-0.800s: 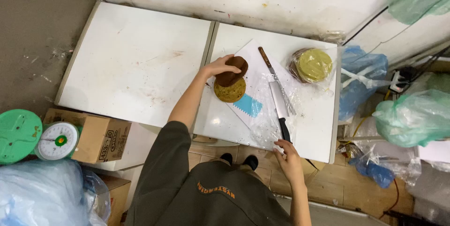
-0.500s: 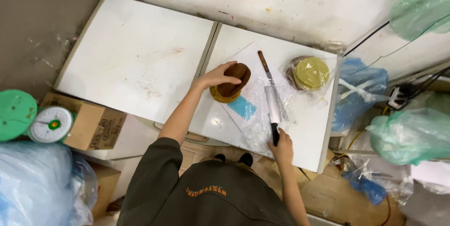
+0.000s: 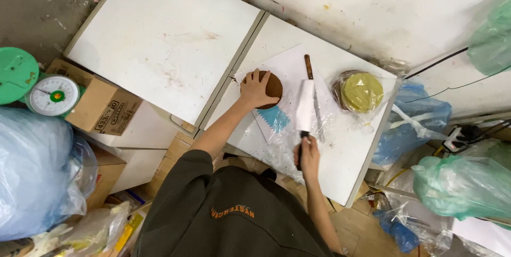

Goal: Assemble a layered cake by slicing sponges and applying cream.

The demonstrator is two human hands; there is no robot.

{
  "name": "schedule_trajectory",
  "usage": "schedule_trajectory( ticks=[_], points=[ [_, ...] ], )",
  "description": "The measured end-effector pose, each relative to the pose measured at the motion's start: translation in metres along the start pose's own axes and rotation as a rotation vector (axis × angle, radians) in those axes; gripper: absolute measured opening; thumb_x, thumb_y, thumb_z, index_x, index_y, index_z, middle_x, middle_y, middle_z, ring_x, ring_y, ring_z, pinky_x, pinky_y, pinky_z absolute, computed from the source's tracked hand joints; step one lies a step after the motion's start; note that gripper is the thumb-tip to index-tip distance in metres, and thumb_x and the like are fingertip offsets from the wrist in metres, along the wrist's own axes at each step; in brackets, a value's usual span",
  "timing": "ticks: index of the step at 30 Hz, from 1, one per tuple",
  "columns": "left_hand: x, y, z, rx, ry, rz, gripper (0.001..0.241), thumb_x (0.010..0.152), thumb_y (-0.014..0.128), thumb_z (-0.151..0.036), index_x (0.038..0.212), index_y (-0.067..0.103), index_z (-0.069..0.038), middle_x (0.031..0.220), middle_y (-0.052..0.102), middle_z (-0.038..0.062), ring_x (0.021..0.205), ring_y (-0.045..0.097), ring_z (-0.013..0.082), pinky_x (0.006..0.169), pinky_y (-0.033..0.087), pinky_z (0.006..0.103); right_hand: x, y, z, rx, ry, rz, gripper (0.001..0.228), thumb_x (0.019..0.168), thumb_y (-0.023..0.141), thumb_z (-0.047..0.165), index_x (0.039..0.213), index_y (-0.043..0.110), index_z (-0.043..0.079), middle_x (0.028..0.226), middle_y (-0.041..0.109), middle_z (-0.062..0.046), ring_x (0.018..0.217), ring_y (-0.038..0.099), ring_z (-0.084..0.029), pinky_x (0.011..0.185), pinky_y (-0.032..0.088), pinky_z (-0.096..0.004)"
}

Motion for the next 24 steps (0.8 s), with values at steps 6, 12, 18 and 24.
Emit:
schedule_trajectory(
  ticks=[6, 12, 18, 24],
  points=[
    [0.011, -0.015, 0.005, -0.060, 0.011, 0.068, 0.118, 0.068, 0.070, -0.077, 0.162, 0.027, -0.019, 0.162, 0.023, 0.024, 0.142, 0.029, 0.0489, 0.104, 0.040, 0.0662, 0.013, 0.083, -0.024, 0.221, 0.150, 0.070, 0.029, 0.109, 0.047, 0.030, 0.109, 0.049, 0.001, 0.063, 0.058, -0.006, 0.042, 0.047, -0.012, 0.037, 0.038, -0.029],
    [0.013, -0.009, 0.019, 0.022, 0.146, 0.113, 0.109, 0.080, 0.060, -0.081, 0.163, 0.028, -0.018, 0.163, 0.024, 0.027, 0.144, 0.028, 0.0503, 0.104, 0.039, 0.0668, 0.022, 0.136, -0.027, 0.186, 0.156, 0.033, 0.028, 0.107, 0.046, 0.032, 0.108, 0.054, 0.005, 0.062, 0.058, -0.006, 0.041, 0.046, -0.011, 0.037, 0.039, -0.028],
    [0.019, -0.071, 0.033, 0.246, 0.815, 0.128, 0.119, 0.062, 0.076, -0.080, 0.158, 0.032, -0.025, 0.165, 0.019, 0.018, 0.152, 0.016, 0.0431, 0.117, 0.021, 0.0656, 0.027, 0.158, -0.037, 0.296, 0.115, -0.003, 0.028, 0.109, 0.043, 0.033, 0.104, 0.052, 0.006, 0.063, 0.057, -0.004, 0.041, 0.044, -0.010, 0.036, 0.036, -0.027],
    [0.044, -0.031, 0.053, 0.094, 1.097, 0.018, 0.105, 0.066, 0.080, -0.072, 0.156, 0.041, -0.034, 0.167, 0.025, 0.012, 0.152, 0.024, 0.0409, 0.115, 0.027, 0.0624, -0.010, 0.165, -0.047, 0.270, 0.079, -0.035, 0.032, 0.114, 0.044, 0.031, 0.099, 0.045, 0.002, 0.057, 0.051, -0.006, 0.038, 0.041, -0.012, 0.036, 0.034, -0.027]
  ],
)
Point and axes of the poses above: each hand's wrist, its own x-axis towards the middle knuckle, its own y-axis out of the palm, z = x × y, the point moved 1 cm from there along x, towards the middle knuckle
